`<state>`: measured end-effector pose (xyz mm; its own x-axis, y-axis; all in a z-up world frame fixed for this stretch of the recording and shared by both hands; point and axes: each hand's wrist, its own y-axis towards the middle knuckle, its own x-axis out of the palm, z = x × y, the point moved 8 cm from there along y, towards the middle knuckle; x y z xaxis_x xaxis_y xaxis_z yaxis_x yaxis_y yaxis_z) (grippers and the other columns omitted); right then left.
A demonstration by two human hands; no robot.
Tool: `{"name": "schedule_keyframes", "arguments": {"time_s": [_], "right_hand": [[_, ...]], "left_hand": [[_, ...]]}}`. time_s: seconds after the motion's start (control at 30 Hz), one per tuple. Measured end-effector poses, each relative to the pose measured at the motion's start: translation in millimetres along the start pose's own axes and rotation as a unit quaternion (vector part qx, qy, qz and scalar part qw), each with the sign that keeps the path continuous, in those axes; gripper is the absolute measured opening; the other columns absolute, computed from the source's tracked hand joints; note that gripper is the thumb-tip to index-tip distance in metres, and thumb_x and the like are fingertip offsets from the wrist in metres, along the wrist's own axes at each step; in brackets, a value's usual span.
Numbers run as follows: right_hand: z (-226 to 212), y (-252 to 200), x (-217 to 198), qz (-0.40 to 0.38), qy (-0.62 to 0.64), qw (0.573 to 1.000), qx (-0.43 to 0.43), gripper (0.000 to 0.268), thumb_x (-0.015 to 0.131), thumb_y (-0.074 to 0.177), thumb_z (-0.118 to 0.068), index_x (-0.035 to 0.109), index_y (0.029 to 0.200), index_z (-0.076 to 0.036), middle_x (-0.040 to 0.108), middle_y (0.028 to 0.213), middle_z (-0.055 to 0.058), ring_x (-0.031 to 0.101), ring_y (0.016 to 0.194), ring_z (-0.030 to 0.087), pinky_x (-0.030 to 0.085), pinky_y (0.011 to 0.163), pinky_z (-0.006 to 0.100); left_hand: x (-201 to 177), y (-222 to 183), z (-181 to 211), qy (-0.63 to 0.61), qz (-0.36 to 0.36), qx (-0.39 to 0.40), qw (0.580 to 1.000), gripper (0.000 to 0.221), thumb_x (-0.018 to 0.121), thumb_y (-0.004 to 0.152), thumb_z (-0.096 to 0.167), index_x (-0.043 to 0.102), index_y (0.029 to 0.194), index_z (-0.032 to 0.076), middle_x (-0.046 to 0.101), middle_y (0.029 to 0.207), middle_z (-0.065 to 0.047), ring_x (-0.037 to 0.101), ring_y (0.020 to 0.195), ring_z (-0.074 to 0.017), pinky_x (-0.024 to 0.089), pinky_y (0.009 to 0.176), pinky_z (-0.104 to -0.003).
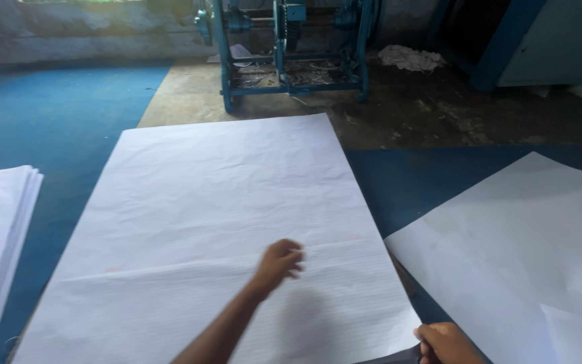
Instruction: The person folds large sheets of lined paper in half and then in thirds, using a small wooden block to press the creases. The folded sheets are stacked on the table.
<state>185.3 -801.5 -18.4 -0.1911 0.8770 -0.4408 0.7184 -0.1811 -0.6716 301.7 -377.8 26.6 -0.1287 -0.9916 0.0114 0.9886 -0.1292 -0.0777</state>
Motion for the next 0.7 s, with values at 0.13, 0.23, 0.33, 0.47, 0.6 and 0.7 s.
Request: {"name": "schedule_keyframes", "arguments": {"time_s": [0.13, 0.23, 0.33, 0.47, 0.6, 0.7], "right_hand": [[-15, -1, -6, -0.041, -0.133, 0.988, -0.062, 0.043, 0.062, 0.094, -0.034, 0.072, 0.066, -0.002, 0.065, 0.060, 0.009, 0.059, 0.057, 0.017, 0.049, 0.065, 0.033], [-16, -2, -4, -0.076, -0.198, 0.976, -0.055, 0.046, 0.060, 0.096, -0.038, 0.075, 0.068, -0.005, 0.067, 0.061, 0.006, 0.061, 0.060, 0.015, 0.049, 0.067, 0.031], [-22, -16, -4, -0.076, -0.237, 0.968, -0.012, 0.047, 0.060, 0.099, -0.042, 0.075, 0.072, -0.006, 0.065, 0.062, 0.006, 0.060, 0.061, 0.017, 0.048, 0.066, 0.031], [-74, -52, 5, -0.087, -0.322, 0.938, -0.096, 0.051, 0.058, 0.099, -0.047, 0.075, 0.076, -0.004, 0.064, 0.064, 0.010, 0.059, 0.061, 0.019, 0.047, 0.065, 0.034], [-125, -89, 50, -0.121, -0.382, 0.894, -0.201, 0.043, 0.060, 0.095, -0.044, 0.076, 0.079, -0.008, 0.074, 0.072, 0.008, 0.069, 0.066, 0.020, 0.052, 0.069, 0.036], [-138, -102, 80, -0.163, -0.443, 0.846, -0.246, 0.044, 0.063, 0.096, -0.044, 0.073, 0.078, -0.004, 0.071, 0.072, 0.015, 0.068, 0.067, 0.026, 0.050, 0.068, 0.039]], "left_hand": [[98, 36, 36, -0.090, -0.054, -0.048, 0.993, 0.050, 0.058, 0.097, 0.019, 0.048, 0.138, -0.007, 0.062, 0.125, -0.028, 0.065, 0.116, -0.0338, 0.055, 0.100, -0.042], [115, 50, 44, -0.154, -0.047, -0.074, 0.984, 0.060, 0.053, 0.098, 0.021, 0.034, 0.146, -0.009, 0.049, 0.142, -0.033, 0.050, 0.137, -0.0385, 0.040, 0.118, -0.045], [120, 52, 37, -0.200, -0.026, -0.085, 0.976, 0.066, 0.045, 0.098, 0.028, 0.027, 0.150, -0.010, 0.040, 0.150, -0.034, 0.041, 0.145, -0.0404, 0.034, 0.122, -0.045], [115, 53, 30, -0.236, 0.005, -0.095, 0.967, 0.074, 0.038, 0.100, 0.038, 0.016, 0.152, -0.009, 0.033, 0.155, -0.036, 0.035, 0.148, -0.0412, 0.031, 0.124, -0.045], [111, 54, 27, -0.257, 0.011, -0.083, 0.963, 0.078, 0.036, 0.099, 0.045, 0.018, 0.153, -0.008, 0.031, 0.155, -0.036, 0.033, 0.149, -0.0398, 0.029, 0.124, -0.045], [106, 56, 23, -0.274, 0.019, -0.076, 0.959, 0.080, 0.033, 0.099, 0.050, 0.019, 0.153, -0.008, 0.031, 0.155, -0.036, 0.032, 0.150, -0.0395, 0.030, 0.123, -0.044]]}}
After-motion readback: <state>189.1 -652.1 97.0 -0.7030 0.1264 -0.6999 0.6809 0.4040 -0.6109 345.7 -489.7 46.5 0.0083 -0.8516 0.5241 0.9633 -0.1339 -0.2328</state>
